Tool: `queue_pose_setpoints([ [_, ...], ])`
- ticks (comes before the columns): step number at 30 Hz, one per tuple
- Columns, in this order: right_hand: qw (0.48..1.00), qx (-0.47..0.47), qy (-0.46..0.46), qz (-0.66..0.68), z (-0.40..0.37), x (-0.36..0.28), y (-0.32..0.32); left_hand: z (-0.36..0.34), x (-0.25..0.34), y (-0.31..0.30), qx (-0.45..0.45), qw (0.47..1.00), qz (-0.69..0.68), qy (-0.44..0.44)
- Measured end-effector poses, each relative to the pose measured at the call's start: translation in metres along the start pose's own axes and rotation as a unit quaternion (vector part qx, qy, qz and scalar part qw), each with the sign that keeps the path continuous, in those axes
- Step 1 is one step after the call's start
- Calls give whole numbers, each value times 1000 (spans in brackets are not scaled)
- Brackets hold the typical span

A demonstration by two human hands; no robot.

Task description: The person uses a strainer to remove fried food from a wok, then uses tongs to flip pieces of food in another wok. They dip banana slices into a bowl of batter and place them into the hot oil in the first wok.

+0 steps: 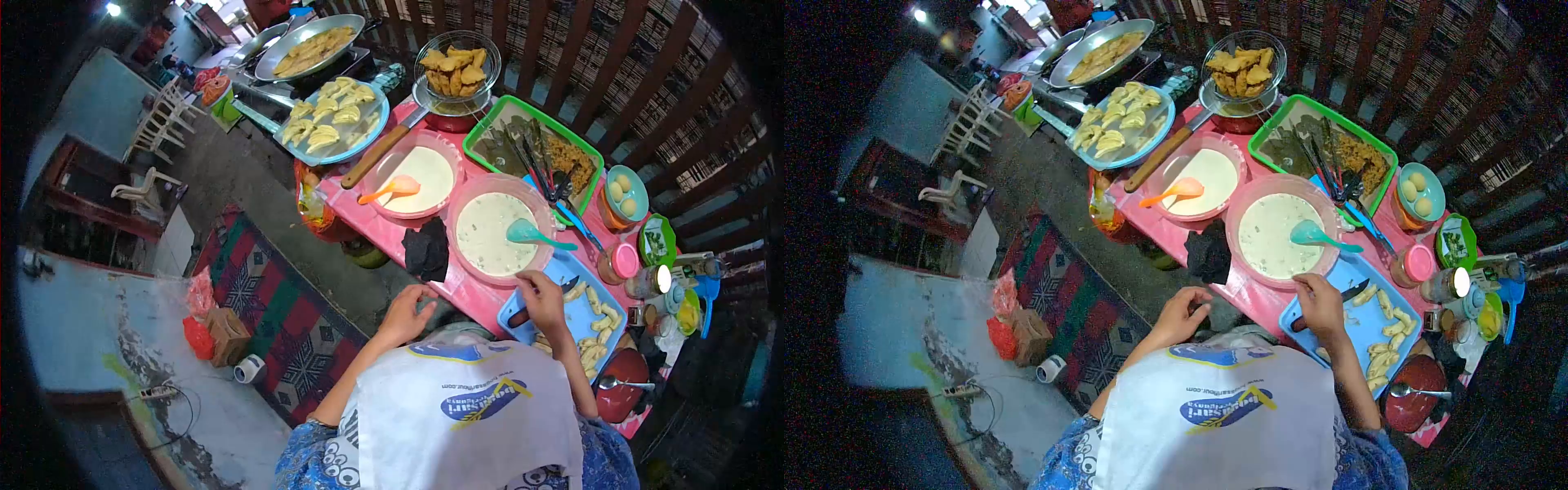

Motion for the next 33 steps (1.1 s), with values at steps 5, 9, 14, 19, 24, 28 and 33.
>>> queue_pose_setpoints([
  [5,992,-65,-31,105,49,-77,74,-1,-38,-47,1,1000,1,-16],
  [9,984,-55,-165,22,101,-139,159,2,-69,-96,29,998,-26,-38],
  [14,994,1,-93,50,154,-161,199,18,-110,-150,39,958,-227,-168],
  [19,997,66,-32,-35,166,-130,200,65,-117,-186,61,877,-428,-210],
  [24,969,-28,-199,-144,167,-181,226,130,-128,-178,17,796,-573,-194],
  [28,961,-124,-186,-163,171,-173,234,155,-127,-170,1,749,-635,-187],
  [33,968,-148,-119,-161,175,-138,179,165,-126,-175,2,739,-646,-189],
])
Point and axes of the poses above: each hand's wrist, its own z-axis towards the middle knuckle, its own y-axis out of the palm, x = y × z, the point moved 6 cm from there along z, towards the middle knuckle, and after that the axes turned 5 degrees about -z, right-handed, at the moved point
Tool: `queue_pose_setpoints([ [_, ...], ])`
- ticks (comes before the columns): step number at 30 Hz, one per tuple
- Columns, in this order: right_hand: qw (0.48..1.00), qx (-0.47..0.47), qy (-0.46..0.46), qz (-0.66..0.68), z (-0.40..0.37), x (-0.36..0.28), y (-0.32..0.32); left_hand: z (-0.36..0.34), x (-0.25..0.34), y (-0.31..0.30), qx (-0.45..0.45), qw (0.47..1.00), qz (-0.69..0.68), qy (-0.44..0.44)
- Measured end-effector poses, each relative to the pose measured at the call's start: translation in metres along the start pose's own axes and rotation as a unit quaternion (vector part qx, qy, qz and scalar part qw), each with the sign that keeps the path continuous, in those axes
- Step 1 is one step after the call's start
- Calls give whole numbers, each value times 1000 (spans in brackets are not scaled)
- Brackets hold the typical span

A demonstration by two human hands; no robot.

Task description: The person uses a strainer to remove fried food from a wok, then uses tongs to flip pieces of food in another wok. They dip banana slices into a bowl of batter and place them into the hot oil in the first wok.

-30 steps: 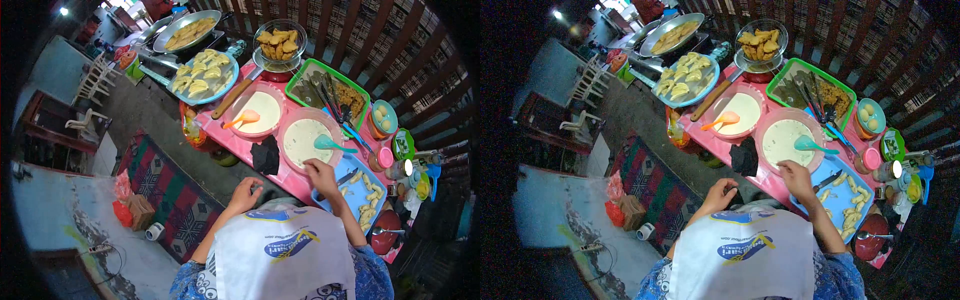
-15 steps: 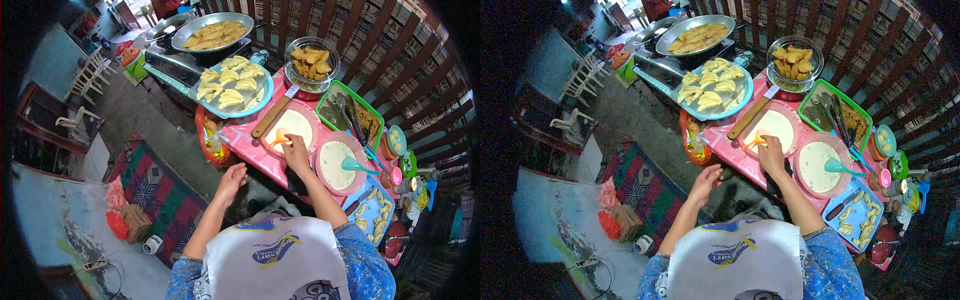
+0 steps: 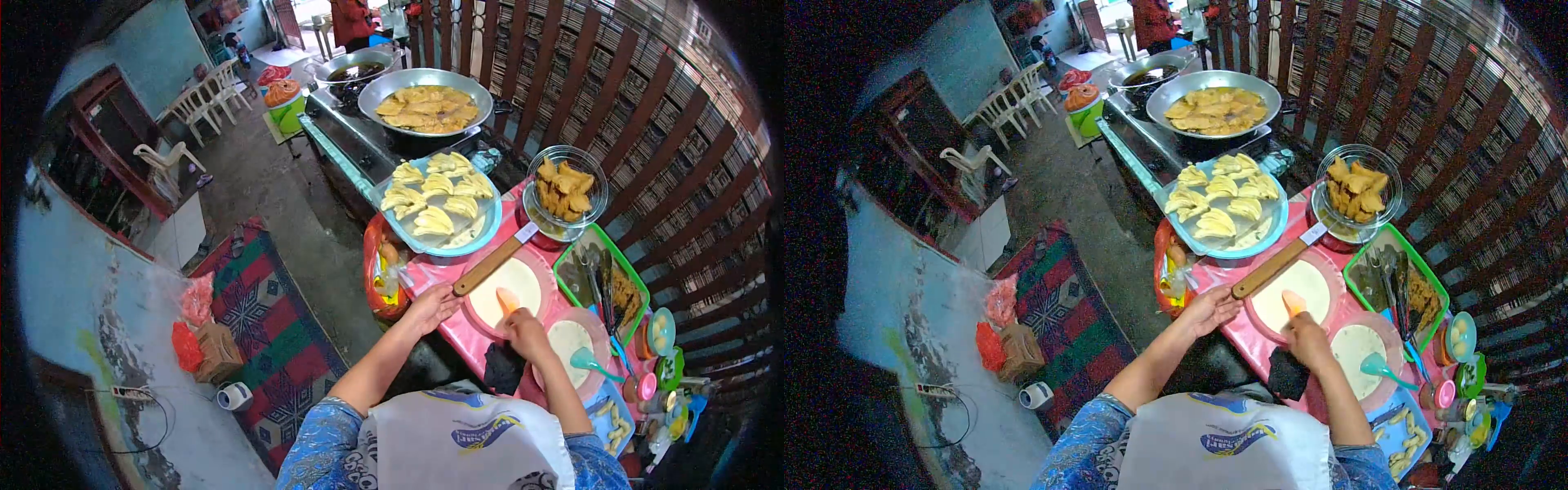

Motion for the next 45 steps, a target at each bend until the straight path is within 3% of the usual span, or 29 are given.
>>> queue_pose_setpoints([
  [2,996,21,49,-70,-2,23,-18,6,1,-9,1,1000,4,6],
  [5,984,21,41,-173,10,60,-21,15,8,-19,30,999,-16,34],
  [10,968,106,47,-223,37,83,-22,12,14,-15,48,996,-5,73],
  [13,977,13,-26,-212,38,69,-16,8,2,-17,41,995,0,94],
  [17,975,-78,55,-202,38,84,-43,-4,-31,-31,129,991,37,22],
  [19,968,-111,-40,-223,39,83,-52,-12,-39,-38,146,987,53,47],
  [21,970,34,66,-232,37,97,-81,-35,-32,-30,189,974,77,100],
  [22,967,34,95,-234,30,113,-92,-34,-35,-49,166,975,81,124],
  [24,934,158,264,-183,8,150,-123,-61,-26,-57,298,924,142,194],
  [26,892,210,346,-201,-25,196,-134,-77,-28,-93,326,901,152,241],
  [27,881,148,398,-208,-35,244,-122,-85,-29,-114,354,885,168,250],
  [30,837,184,462,-228,-62,296,-111,-102,-29,-141,405,867,179,230],
  [31,833,113,500,-208,-64,302,-109,-104,-29,-148,405,867,180,228],
  [34,799,151,560,-160,-63,290,-108,-110,-35,-176,422,863,189,203],
  [40,811,100,569,-95,-55,314,-88,-108,-62,-204,431,860,250,108],
  [42,813,98,568,-85,-57,313,-93,-100,-87,-268,399,866,272,128],
  [44,817,73,549,-164,-57,308,-106,-102,-89,-290,369,796,436,200],
  [45,819,61,533,-202,-56,312,-107,-107,-95,-315,382,791,429,211],
])
Point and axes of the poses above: each hand's wrist, its own z-axis towards the middle knuckle, its own y-axis out of the palm, x = y × z, the point moved 6 cm from there along z, towards the middle knuckle, and after that the axes turned 5 degrees about -z, right-handed, at the moved point
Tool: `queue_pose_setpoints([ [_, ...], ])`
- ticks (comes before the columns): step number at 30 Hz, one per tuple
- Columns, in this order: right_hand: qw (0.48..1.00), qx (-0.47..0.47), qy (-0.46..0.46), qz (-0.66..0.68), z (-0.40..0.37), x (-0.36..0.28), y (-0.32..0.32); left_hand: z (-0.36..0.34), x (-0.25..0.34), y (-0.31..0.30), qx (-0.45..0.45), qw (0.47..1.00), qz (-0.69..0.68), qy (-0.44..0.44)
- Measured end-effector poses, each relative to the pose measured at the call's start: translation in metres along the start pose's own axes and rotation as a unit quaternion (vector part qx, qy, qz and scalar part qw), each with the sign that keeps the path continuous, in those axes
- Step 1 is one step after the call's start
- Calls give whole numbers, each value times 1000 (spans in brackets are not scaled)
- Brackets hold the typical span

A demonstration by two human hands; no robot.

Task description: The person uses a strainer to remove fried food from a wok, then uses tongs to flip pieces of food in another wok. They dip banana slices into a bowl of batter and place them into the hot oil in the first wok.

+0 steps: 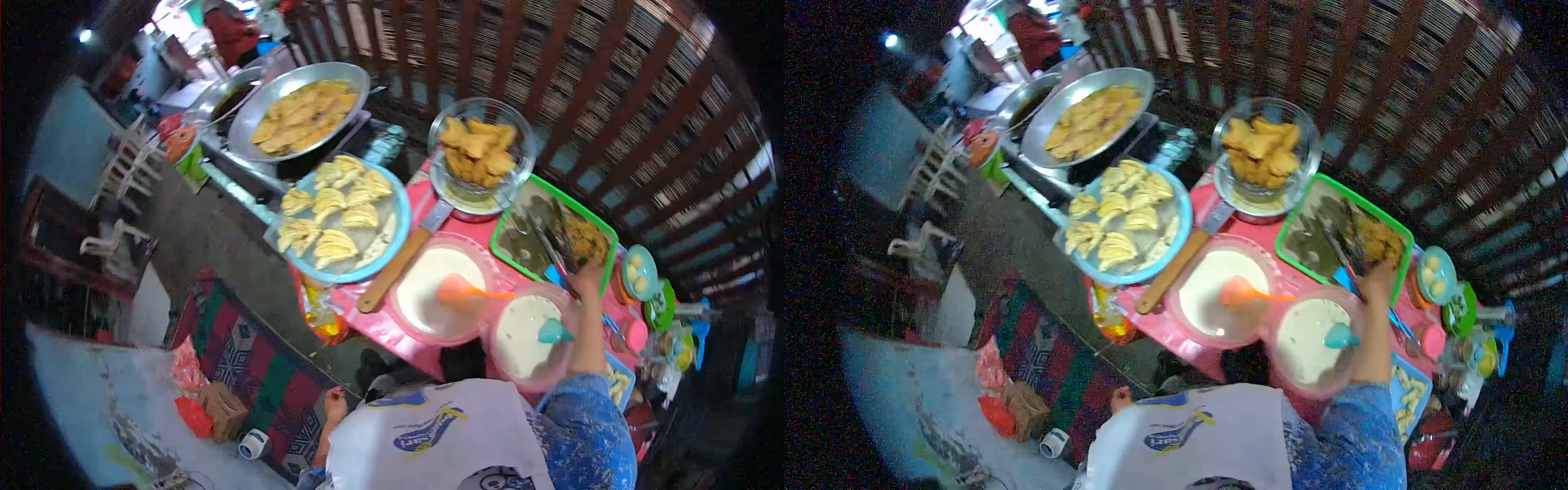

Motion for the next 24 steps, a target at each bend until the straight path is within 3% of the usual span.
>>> queue_pose_setpoints([
  [1,997,19,-51,-57,24,19,25,4,-27,-7,-22,998,56,-10],
  [2,985,103,-129,51,10,20,1,10,-49,-13,-45,993,110,-20],
  [3,995,0,-1,95,-18,14,-44,18,-60,-18,-70,983,164,-32],
  [4,985,53,-59,152,-21,16,-61,12,-15,-31,-68,991,98,-59],
  [5,938,80,-147,302,-48,-7,-100,23,-15,-41,-59,992,92,-57],
  [6,937,-14,-98,335,-84,-38,-146,34,-23,-51,-67,985,118,-109],
  [7,912,84,-174,362,-77,-48,-157,42,-29,-59,-77,973,143,-162],
  [9,900,90,-216,369,-87,-95,-194,67,-21,-74,-57,971,153,-177],
  [11,897,78,-277,334,-135,-179,-246,86,4,-90,-25,960,184,-209],
  [14,864,198,-426,183,-171,-296,-278,142,-38,-100,-34,978,144,-150],
  [15,827,250,-489,121,-185,-336,-282,145,-23,-103,-33,978,139,-151],
  [17,833,242,-496,48,-218,-410,-287,131,63,-108,-33,971,2,-237],
  [20,777,296,-554,-48,-212,-512,-255,179,-30,-119,-33,982,77,-169],
  [24,721,378,-572,-95,-220,-598,-222,166,-34,-146,-3,978,42,-206],
])
Point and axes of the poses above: each hand's wrist, its own z-axis towards the middle knuckle, its own y-axis out of the palm, x = y × z, the point moved 6 cm from there along z, towards the middle knuckle, and after that the axes turned 5 degrees about -z, right-handed, at the moved point
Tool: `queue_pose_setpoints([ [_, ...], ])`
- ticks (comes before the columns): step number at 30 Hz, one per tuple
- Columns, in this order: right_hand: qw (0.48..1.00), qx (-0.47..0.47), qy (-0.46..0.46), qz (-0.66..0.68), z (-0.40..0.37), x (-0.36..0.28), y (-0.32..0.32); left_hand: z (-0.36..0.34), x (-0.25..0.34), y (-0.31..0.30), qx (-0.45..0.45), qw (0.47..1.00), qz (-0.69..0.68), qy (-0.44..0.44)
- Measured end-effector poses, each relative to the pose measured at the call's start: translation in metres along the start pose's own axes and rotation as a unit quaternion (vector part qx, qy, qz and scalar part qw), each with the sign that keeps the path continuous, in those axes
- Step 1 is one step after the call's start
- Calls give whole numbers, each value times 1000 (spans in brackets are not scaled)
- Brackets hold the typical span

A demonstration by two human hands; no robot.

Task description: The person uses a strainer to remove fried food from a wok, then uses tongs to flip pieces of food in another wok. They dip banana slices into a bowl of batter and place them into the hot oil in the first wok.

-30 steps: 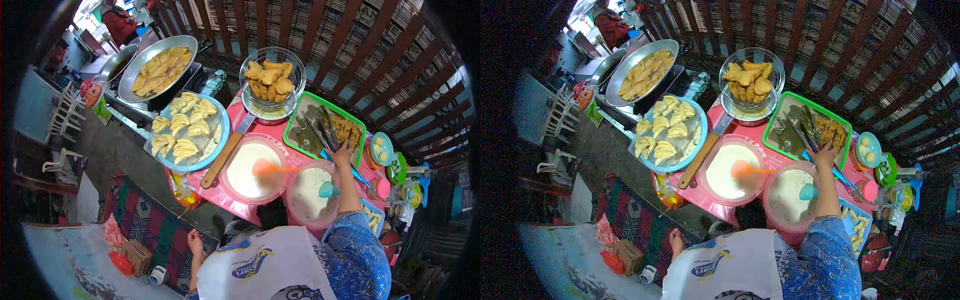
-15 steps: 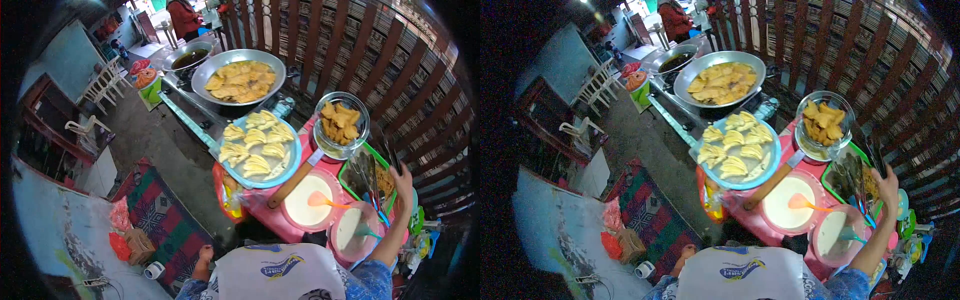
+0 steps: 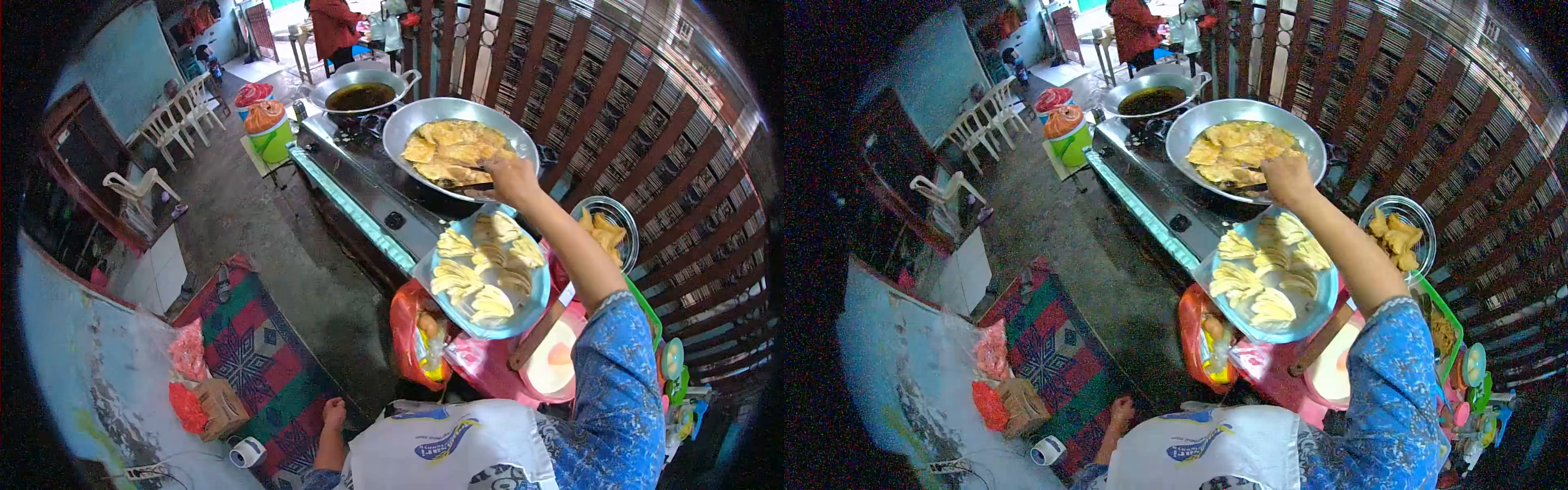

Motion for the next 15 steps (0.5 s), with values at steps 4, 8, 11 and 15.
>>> queue_pose_setpoints([
  [4,992,-120,-7,-42,35,-10,43,-19,-23,-25,-20,999,28,-28],
  [8,985,-168,12,29,49,13,18,-9,-116,-20,80,825,339,445],
  [11,966,-228,76,96,59,43,13,3,-189,-22,28,993,-41,-105],
  [15,936,-270,78,210,60,68,32,-4,-143,-19,47,998,15,-47],
])
Point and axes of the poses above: each hand's wrist, its own z-axis towards the middle knuckle, its own y-axis out of the palm, x = y × z, the point moved 6 cm from there along z, towards the middle knuckle, and after that the axes turned 5 degrees about -z, right-handed, at the moved point
